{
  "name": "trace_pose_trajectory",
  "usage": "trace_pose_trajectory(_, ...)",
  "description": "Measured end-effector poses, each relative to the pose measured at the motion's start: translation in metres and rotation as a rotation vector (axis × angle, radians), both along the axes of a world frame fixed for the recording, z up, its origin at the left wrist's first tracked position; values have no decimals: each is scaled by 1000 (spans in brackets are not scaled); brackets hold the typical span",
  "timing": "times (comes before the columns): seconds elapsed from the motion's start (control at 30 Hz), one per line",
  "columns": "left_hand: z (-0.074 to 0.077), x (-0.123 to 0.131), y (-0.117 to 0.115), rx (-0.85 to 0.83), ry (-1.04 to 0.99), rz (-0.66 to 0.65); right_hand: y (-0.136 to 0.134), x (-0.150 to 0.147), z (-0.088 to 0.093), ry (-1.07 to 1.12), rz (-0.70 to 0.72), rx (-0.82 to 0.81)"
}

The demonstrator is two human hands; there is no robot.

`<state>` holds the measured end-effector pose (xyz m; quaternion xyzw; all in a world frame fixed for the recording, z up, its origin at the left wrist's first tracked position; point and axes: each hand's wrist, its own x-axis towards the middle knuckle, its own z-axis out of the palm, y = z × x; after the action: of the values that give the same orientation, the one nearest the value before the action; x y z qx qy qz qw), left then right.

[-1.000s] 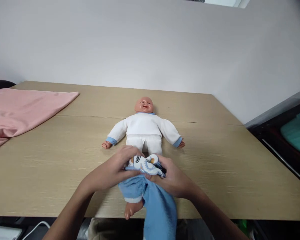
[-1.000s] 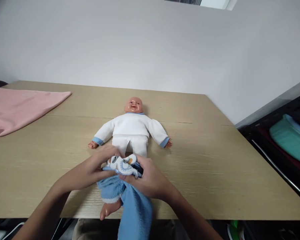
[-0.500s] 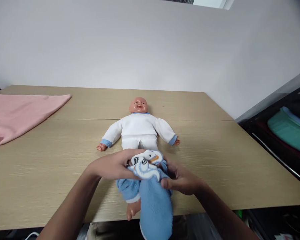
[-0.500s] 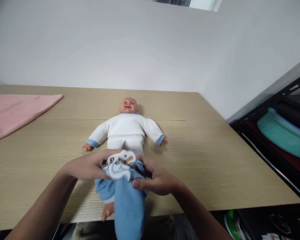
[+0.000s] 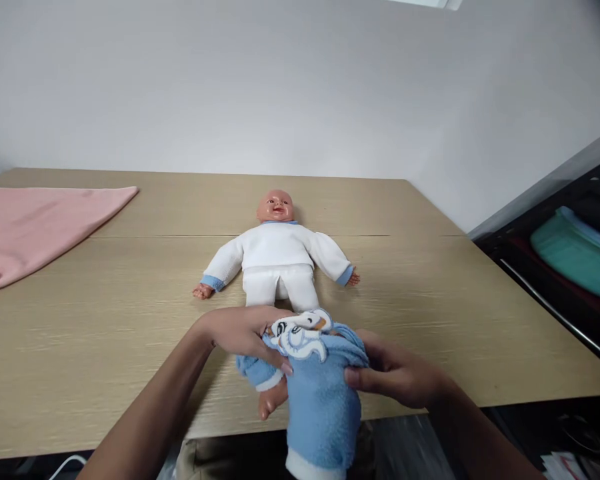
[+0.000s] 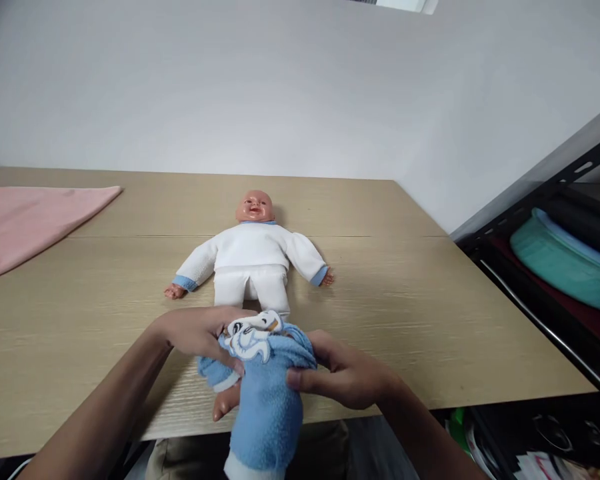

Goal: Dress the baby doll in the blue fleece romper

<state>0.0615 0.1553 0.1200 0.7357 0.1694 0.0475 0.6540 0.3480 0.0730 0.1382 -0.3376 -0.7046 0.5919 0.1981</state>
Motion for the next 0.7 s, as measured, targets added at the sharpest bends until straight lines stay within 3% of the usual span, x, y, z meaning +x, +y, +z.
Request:
trace_pose_trajectory(0.17, -13, -10, 8, -57, -73, 55, -3, -5, -4, -102, 45, -22)
trace_pose_trajectory(0.3, -16, -13, 7, -54, -79, 28, -1, -9, -2, -64, 157, -220)
trace_pose_trajectory(0.5, -14, -10, 4, -162, -50, -112, -5, -10, -9, 159, -60, -223)
trace_pose_trajectory(0.7, -20, -10, 3, -108, -122, 69, -12, -12, -21, 82, -212, -407)
